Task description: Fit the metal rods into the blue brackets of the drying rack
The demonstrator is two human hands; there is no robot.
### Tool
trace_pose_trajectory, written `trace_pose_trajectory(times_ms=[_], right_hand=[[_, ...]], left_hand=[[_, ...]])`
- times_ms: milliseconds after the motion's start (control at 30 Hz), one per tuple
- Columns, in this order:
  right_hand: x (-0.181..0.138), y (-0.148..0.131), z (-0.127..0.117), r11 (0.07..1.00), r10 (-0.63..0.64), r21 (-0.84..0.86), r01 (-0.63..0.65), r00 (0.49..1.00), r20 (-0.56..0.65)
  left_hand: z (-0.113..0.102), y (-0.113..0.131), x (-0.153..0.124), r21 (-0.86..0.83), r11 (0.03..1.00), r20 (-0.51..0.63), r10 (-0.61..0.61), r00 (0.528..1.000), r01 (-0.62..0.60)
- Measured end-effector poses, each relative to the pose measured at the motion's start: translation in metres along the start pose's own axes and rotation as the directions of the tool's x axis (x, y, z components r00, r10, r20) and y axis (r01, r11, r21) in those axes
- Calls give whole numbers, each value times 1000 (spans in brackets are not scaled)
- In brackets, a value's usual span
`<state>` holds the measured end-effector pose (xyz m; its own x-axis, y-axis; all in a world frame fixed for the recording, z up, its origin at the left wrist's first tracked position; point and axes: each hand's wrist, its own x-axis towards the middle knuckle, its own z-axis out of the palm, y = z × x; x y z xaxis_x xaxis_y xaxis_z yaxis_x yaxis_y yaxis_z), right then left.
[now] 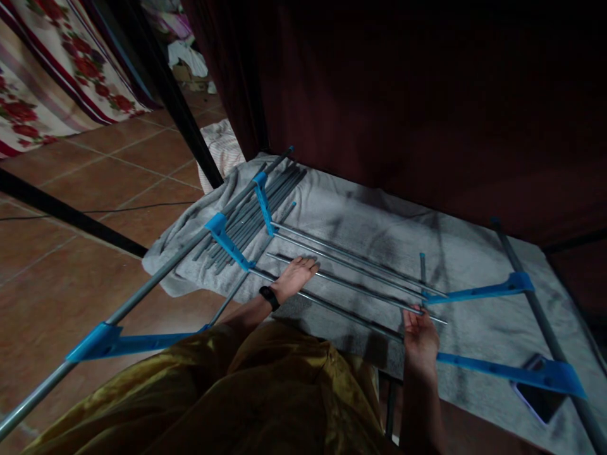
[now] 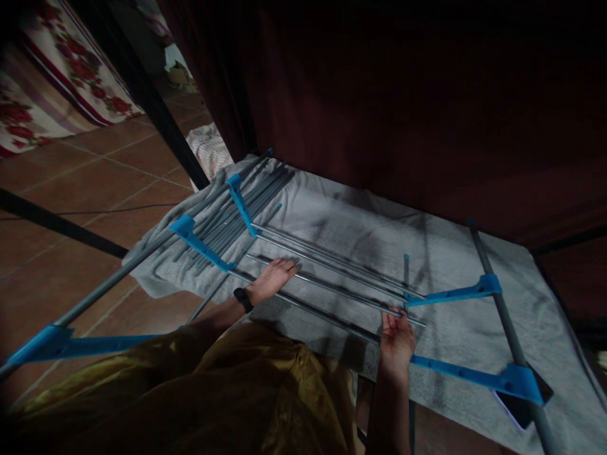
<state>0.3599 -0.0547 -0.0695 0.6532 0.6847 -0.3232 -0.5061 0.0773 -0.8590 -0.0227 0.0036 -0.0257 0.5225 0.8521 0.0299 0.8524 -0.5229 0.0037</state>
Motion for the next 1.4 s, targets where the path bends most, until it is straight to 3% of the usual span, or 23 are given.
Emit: trace_pose_trajectory(times_ms=[567,800,1100,1400], right_hand=[[11,6,-5,998,53,16,-53,998,-18],[7,7,0,999,32,3,-32,999,-4],[-2,8,15,992,49,116,-44,998,-36],[-12,0,28,984,65,163,-74,996,61]], left_hand=[[4,-1,0,-32,999,-3,-18,1000,18],[8,-6,-1,-97,995,-82,-19,996,11],[18,-16,2,-194,975,-215,70,974,-112],[24,-18,3,-267,945,-297,106,949,-189]])
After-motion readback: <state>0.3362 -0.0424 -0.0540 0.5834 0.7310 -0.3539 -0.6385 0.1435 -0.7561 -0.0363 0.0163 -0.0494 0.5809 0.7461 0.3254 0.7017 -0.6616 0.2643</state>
